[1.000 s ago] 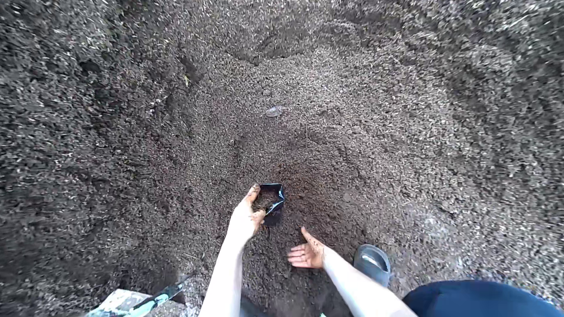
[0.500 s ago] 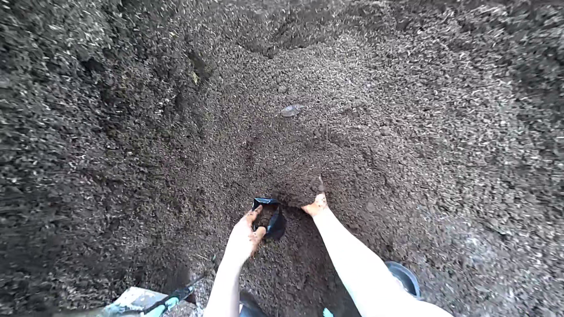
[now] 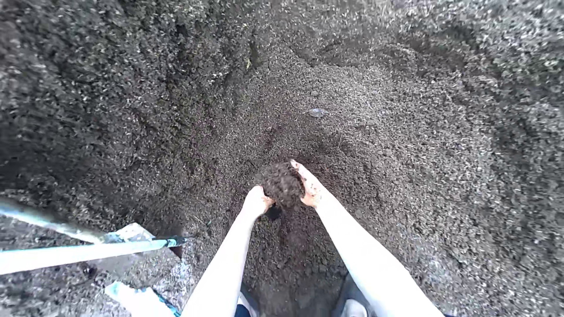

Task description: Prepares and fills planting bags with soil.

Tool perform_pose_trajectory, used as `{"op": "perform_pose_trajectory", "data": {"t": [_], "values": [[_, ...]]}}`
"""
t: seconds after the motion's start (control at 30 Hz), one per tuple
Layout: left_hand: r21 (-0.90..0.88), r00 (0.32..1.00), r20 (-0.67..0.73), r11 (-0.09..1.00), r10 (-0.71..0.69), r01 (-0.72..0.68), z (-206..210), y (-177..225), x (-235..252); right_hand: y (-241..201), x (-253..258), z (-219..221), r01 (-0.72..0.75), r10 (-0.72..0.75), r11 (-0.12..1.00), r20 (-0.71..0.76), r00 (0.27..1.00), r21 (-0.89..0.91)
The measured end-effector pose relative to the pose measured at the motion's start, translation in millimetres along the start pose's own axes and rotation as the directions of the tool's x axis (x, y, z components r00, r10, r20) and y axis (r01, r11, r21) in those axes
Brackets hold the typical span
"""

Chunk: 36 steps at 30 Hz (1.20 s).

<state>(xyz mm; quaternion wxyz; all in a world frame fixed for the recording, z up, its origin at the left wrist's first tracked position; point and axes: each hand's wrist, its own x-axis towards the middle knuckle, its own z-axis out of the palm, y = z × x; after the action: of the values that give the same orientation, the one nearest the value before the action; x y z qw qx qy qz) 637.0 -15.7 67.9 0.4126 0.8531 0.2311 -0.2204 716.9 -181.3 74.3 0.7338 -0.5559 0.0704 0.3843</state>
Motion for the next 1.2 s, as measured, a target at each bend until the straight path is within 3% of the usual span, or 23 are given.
{"op": "perform_pose_trajectory", "data": {"t": [0.1, 0.13, 0.2, 0.3, 0.37, 0.47, 0.57, 0.67, 0.73, 0.8, 0.9, 0.97, 1.1, 1.2], "values": [[-0.031, 0.999, -0.006, 0.999, 0.043, -0.043, 1.5, -10.0, -11.6, -13.2, -12.7, 17.7, 0.071, -0.089, 0.925, -0.030, 0.996, -0.374], [-0.047, 0.998, -0.012, 0.997, 0.067, -0.068, 2.2, -14.6, -13.1, -14.1, -10.1, 19.6, 0.111, -0.154, 0.841, -0.038, 0.987, -0.529], [-0.074, 0.997, -0.007, 0.994, 0.075, -0.075, 2.3, -24.0, -11.0, -7.1, 3.2, 14.9, 0.126, -0.271, 0.536, -0.029, 0.962, -0.835], [-0.083, 0.997, 0.062, 0.996, 0.047, -0.042, -3.0, -31.7, -3.9, 6.9, 20.3, 21.5, -0.048, -0.046, 0.136, -0.055, 0.997, -0.990], [-0.071, 0.992, 0.098, 0.995, 0.082, -0.075, -14.9, -34.9, -4.6, 7.7, 16.3, 38.6, -0.036, -0.002, 0.012, -0.036, 0.999, -0.999], [-0.079, 0.984, 0.078, 0.985, 0.157, -0.151, -60.8, -18.9, -42.4, -20.1, -11.7, 69.1, 0.053, -0.079, -0.022, 0.055, 0.995, -0.998], [-0.078, 0.977, 0.016, 0.974, 0.214, -0.212, -97.8, -6.0, -91.6, -46.3, -46.3, 91.8, 0.130, -0.178, 0.015, 0.125, 0.976, -0.991], [-0.153, 0.969, -0.087, 0.958, 0.231, -0.242, -95.5, -28.2, -98.1, -16.8, -39.1, 99.3, 0.173, -0.318, 0.137, 0.122, 0.940, -0.975], [-0.134, 0.973, -0.122, 0.968, 0.197, -0.213, -68.1, -71.1, -65.3, 32.9, -4.2, 91.3, 0.133, -0.262, 0.128, 0.096, 0.960, -0.983], [0.024, 0.976, -0.139, 0.986, 0.167, -0.166, -45.3, -106.5, -32.9, 60.7, 21.2, 84.9, 0.090, -0.133, 0.054, 0.082, 0.988, -0.995], [0.121, 0.978, -0.094, 0.977, 0.185, -0.174, -49.1, -117.9, -29.5, 51.2, 20.6, 91.5, 0.079, -0.034, 0.004, 0.079, 0.996, -0.997], [0.121, 0.974, -0.079, 0.972, 0.212, -0.202, -48.2, -120.9, -38.8, 40.2, 11.5, 86.2, 0.085, -0.016, 0.073, 0.084, 0.996, -0.994], [0.179, 0.963, -0.150, 0.964, 0.223, -0.195, -64.7, -109.8, -46.3, 5.8, 6.3, 56.7, 0.105, -0.227, 0.219, 0.054, 0.972, -0.970], [0.297, 0.945, -0.255, 0.947, 0.205, -0.125, -79.1, -92.6, -44.6, -14.9, 2.9, 26.4, -0.052, -0.394, 0.071, -0.076, 0.916, -0.996]]}}
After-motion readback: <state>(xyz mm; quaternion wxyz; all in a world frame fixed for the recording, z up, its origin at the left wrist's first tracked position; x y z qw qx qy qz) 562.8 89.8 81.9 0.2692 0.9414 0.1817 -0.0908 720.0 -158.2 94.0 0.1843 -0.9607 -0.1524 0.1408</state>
